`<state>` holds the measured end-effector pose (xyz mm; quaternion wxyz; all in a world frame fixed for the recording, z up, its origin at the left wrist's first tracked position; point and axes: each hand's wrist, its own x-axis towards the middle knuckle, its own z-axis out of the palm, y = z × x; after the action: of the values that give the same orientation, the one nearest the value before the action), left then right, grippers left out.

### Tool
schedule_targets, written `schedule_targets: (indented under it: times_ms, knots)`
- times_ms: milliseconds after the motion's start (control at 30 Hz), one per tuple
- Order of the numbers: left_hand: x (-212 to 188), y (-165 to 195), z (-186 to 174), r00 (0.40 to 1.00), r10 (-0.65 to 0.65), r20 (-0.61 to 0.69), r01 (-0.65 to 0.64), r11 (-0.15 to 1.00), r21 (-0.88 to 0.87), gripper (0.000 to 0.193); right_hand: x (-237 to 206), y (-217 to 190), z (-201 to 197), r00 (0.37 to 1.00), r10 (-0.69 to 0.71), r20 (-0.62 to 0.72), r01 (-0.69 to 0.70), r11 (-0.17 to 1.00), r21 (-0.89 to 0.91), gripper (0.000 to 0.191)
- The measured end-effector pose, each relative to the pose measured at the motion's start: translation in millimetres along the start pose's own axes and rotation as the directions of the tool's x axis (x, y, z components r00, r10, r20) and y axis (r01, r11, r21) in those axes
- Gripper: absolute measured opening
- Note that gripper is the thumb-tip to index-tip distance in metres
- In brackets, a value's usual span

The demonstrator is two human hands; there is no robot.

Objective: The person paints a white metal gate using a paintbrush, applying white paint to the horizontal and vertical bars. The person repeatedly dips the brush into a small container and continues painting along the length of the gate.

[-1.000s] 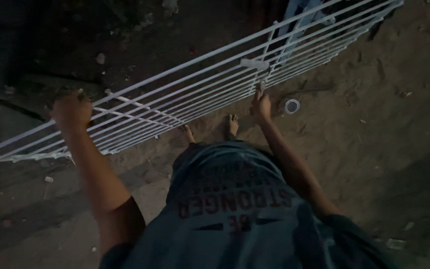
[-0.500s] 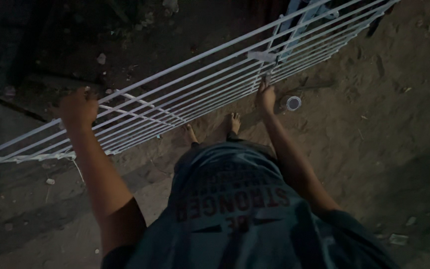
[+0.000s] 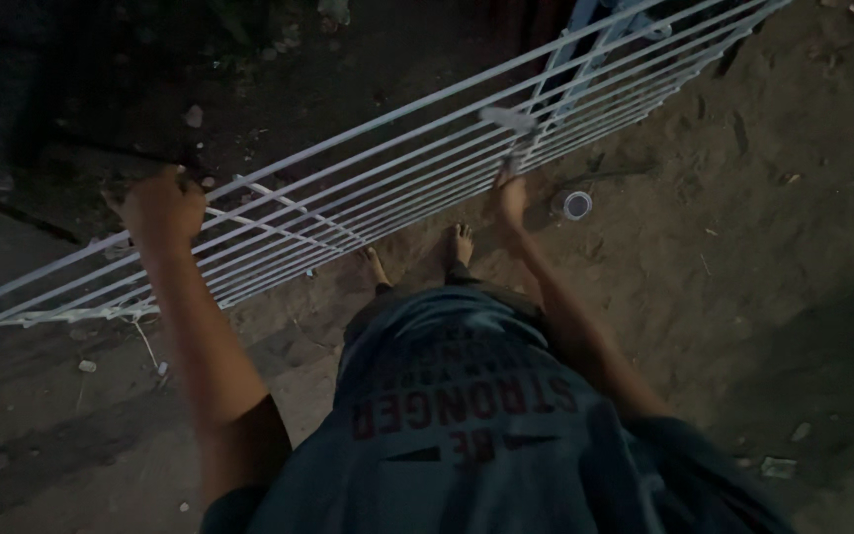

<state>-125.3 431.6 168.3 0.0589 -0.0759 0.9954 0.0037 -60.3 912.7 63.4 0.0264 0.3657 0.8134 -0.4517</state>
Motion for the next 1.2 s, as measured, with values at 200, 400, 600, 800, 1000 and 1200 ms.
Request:
schedule_targets:
  times_ms: [200, 400, 600, 800, 1000, 1200]
  knots:
    - [0, -4, 8, 1.000, -0.030, 0.008, 0.031, 0.997, -0.073, 0.037, -23, -3, 20, 0.980, 0.101, 0.171, -0.126, 0.982, 0.138, 0.046]
    - [0, -6, 11, 0.996, -0.064, 0.057, 0.067, 0.997, -0.047, 0.039, 25, -17, -15, 0.989, 0.147, 0.028, -0.147, 0.921, 0.361, 0.047]
    - [-8, -11, 17, 0.998, -0.007, -0.060, 0.003, 0.998, -0.069, 0.034, 26, -10, -21, 0.995, 0.092, 0.050, -0.097, 0.988, 0.120, 0.045]
    - [-6, -18, 21, 1.000, 0.010, -0.009, -0.012, 0.984, -0.180, 0.036, -22, 10, 20, 0.951, 0.185, 0.247, -0.187, 0.982, -0.014, 0.051]
    - [-9, -15, 16, 0.991, -0.093, 0.096, 0.101, 0.991, -0.083, 0.033, -1, 21, 2, 0.913, 0.334, 0.235, -0.391, 0.880, 0.271, 0.026]
    - [-13, -17, 12, 0.993, -0.081, 0.081, 0.090, 0.990, -0.108, 0.039, 53, 32, -51, 0.943, 0.261, 0.204, -0.331, 0.781, 0.529, 0.014]
